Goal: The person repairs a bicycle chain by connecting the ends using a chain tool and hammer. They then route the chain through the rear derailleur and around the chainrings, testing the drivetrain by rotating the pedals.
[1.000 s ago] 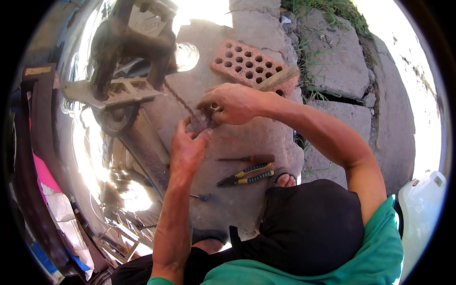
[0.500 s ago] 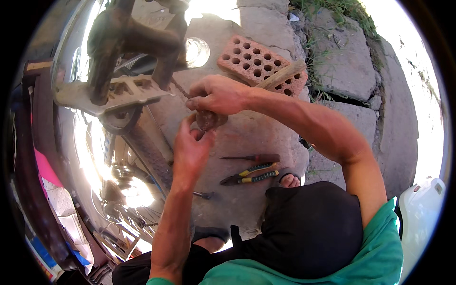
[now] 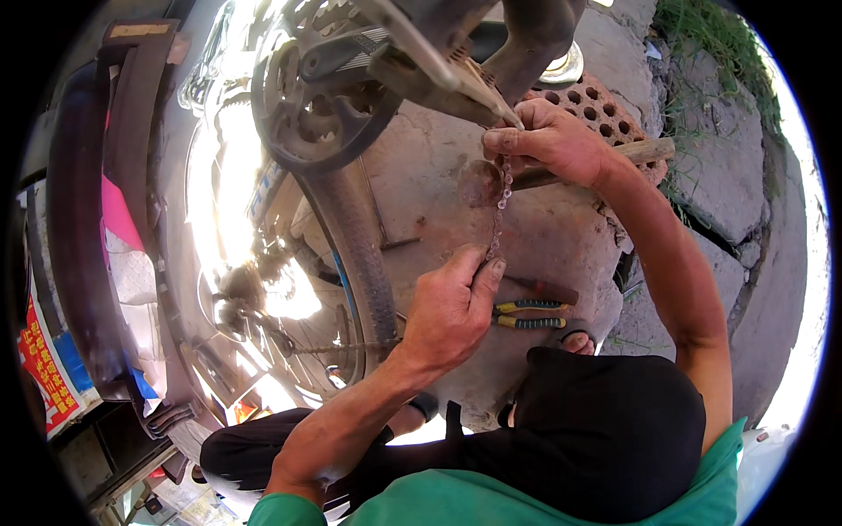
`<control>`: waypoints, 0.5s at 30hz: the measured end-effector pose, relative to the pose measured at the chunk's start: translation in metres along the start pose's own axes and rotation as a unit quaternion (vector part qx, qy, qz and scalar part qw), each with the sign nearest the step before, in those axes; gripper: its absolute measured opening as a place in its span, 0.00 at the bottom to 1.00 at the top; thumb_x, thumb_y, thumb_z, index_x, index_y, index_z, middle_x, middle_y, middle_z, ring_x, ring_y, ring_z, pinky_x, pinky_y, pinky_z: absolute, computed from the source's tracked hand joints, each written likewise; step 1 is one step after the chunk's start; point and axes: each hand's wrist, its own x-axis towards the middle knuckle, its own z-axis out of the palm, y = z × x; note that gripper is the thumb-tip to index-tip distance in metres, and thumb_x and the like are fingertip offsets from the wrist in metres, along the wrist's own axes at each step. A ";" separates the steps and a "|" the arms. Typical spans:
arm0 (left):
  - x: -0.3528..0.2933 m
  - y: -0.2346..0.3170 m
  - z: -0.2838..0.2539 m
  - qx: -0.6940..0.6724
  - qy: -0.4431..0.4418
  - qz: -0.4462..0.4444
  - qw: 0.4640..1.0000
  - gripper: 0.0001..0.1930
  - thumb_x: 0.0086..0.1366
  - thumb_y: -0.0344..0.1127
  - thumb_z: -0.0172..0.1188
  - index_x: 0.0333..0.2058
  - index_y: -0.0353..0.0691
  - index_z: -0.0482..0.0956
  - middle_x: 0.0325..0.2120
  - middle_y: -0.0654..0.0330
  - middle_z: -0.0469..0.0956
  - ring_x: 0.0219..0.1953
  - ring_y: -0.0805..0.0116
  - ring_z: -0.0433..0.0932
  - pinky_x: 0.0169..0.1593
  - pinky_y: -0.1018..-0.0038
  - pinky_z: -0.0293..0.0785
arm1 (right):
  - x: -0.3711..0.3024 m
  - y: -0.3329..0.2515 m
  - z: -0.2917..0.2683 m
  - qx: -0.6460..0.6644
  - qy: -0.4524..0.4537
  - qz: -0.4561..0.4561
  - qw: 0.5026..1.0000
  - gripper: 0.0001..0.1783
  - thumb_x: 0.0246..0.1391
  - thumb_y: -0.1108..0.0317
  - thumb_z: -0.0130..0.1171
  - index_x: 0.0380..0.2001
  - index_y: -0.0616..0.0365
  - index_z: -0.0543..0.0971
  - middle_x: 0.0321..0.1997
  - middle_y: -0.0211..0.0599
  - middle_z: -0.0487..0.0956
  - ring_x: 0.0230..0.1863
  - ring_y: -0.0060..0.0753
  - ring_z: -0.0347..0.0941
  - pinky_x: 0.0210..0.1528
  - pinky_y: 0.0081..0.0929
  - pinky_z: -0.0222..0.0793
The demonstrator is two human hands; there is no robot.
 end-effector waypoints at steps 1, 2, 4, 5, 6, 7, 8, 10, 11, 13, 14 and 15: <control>0.001 0.007 0.002 -0.023 0.005 0.008 1.000 0.09 0.70 0.35 0.55 0.39 0.34 0.75 0.23 0.46 0.76 0.23 0.49 0.76 0.30 0.65 0.71 | -0.002 -0.003 -0.002 0.010 0.012 0.011 1.000 0.17 0.62 0.56 0.61 0.29 0.59 0.81 0.29 0.28 0.80 0.29 0.16 0.73 0.35 0.19 0.70; 0.001 0.014 0.001 -0.053 -0.007 -0.009 0.999 0.10 0.71 0.35 0.54 0.39 0.34 0.76 0.23 0.49 0.77 0.23 0.56 0.75 0.30 0.67 0.71 | -0.006 -0.002 -0.001 0.038 0.046 0.016 0.998 0.17 0.61 0.55 0.61 0.28 0.58 0.80 0.28 0.27 0.80 0.29 0.15 0.72 0.35 0.17 0.69; 0.005 0.026 -0.001 -0.115 -0.036 -0.038 0.992 0.10 0.71 0.36 0.54 0.40 0.33 0.76 0.22 0.54 0.77 0.22 0.69 0.73 0.29 0.70 0.70 | -0.016 -0.012 0.001 0.055 0.073 0.038 0.995 0.18 0.61 0.54 0.61 0.28 0.58 0.80 0.28 0.27 0.79 0.28 0.14 0.71 0.33 0.17 0.69; 0.003 0.024 0.003 -0.148 -0.042 -0.045 0.987 0.11 0.72 0.36 0.54 0.40 0.32 0.76 0.22 0.56 0.77 0.23 0.73 0.71 0.30 0.72 0.70 | -0.019 -0.017 0.000 0.063 0.087 0.049 0.993 0.18 0.61 0.54 0.62 0.28 0.58 0.79 0.28 0.27 0.79 0.28 0.14 0.71 0.33 0.17 0.69; -0.002 0.022 0.007 -0.180 -0.046 -0.052 0.981 0.12 0.72 0.37 0.53 0.40 0.32 0.76 0.22 0.58 0.76 0.25 0.76 0.70 0.30 0.73 0.70 | -0.018 -0.017 -0.001 0.057 0.031 0.053 0.996 0.18 0.63 0.53 0.59 0.28 0.57 0.80 0.28 0.25 0.79 0.27 0.14 0.70 0.31 0.16 0.67; -0.006 0.020 0.009 -0.213 -0.050 -0.061 0.974 0.12 0.72 0.37 0.53 0.40 0.31 0.76 0.22 0.60 0.76 0.26 0.80 0.68 0.30 0.75 0.69 | -0.020 -0.017 0.002 0.033 0.034 0.049 0.998 0.18 0.64 0.53 0.58 0.28 0.57 0.80 0.27 0.25 0.79 0.27 0.13 0.70 0.30 0.15 0.67; -0.007 0.017 0.009 -0.223 -0.055 -0.066 0.971 0.13 0.73 0.37 0.53 0.39 0.31 0.76 0.22 0.61 0.76 0.26 0.80 0.69 0.30 0.75 0.69 | -0.024 -0.018 0.009 0.010 0.036 0.045 0.998 0.18 0.64 0.53 0.57 0.29 0.57 0.80 0.27 0.24 0.79 0.26 0.13 0.70 0.30 0.15 0.66; -0.010 0.015 0.007 -0.244 -0.060 -0.079 0.965 0.13 0.73 0.37 0.53 0.39 0.30 0.76 0.22 0.63 0.76 0.25 0.79 0.69 0.31 0.76 0.69 | -0.030 -0.018 0.019 -0.020 0.046 0.037 0.998 0.19 0.67 0.52 0.54 0.29 0.55 0.80 0.27 0.23 0.79 0.26 0.11 0.68 0.28 0.13 0.64; -0.012 0.013 0.007 -0.272 -0.060 -0.085 0.957 0.13 0.73 0.37 0.53 0.39 0.30 0.76 0.22 0.64 0.76 0.25 0.80 0.68 0.30 0.77 0.69 | -0.033 -0.017 0.021 -0.010 0.063 0.045 0.997 0.19 0.67 0.52 0.53 0.29 0.54 0.80 0.27 0.23 0.79 0.26 0.10 0.68 0.28 0.13 0.64; -0.011 0.005 0.004 -0.325 -0.054 -0.096 0.939 0.13 0.73 0.38 0.53 0.40 0.31 0.76 0.22 0.65 0.74 0.24 0.80 0.68 0.30 0.78 0.68 | -0.033 -0.015 0.024 0.010 0.095 0.060 0.994 0.19 0.67 0.52 0.53 0.30 0.54 0.80 0.27 0.23 0.79 0.26 0.10 0.68 0.28 0.12 0.63; -0.011 0.002 0.001 -0.331 -0.056 -0.097 0.937 0.13 0.73 0.38 0.53 0.40 0.31 0.76 0.21 0.65 0.74 0.24 0.81 0.68 0.29 0.78 0.68 | -0.032 -0.014 0.027 0.016 0.110 0.061 0.992 0.18 0.67 0.51 0.53 0.31 0.53 0.80 0.26 0.22 0.78 0.26 0.10 0.67 0.27 0.12 0.62; -0.010 0.000 -0.004 -0.335 -0.059 -0.096 0.935 0.13 0.73 0.38 0.53 0.40 0.32 0.76 0.21 0.66 0.73 0.23 0.81 0.68 0.29 0.78 0.67 | -0.031 -0.015 0.031 0.024 0.122 0.056 0.991 0.18 0.67 0.51 0.53 0.32 0.53 0.80 0.26 0.22 0.78 0.26 0.10 0.67 0.27 0.11 0.62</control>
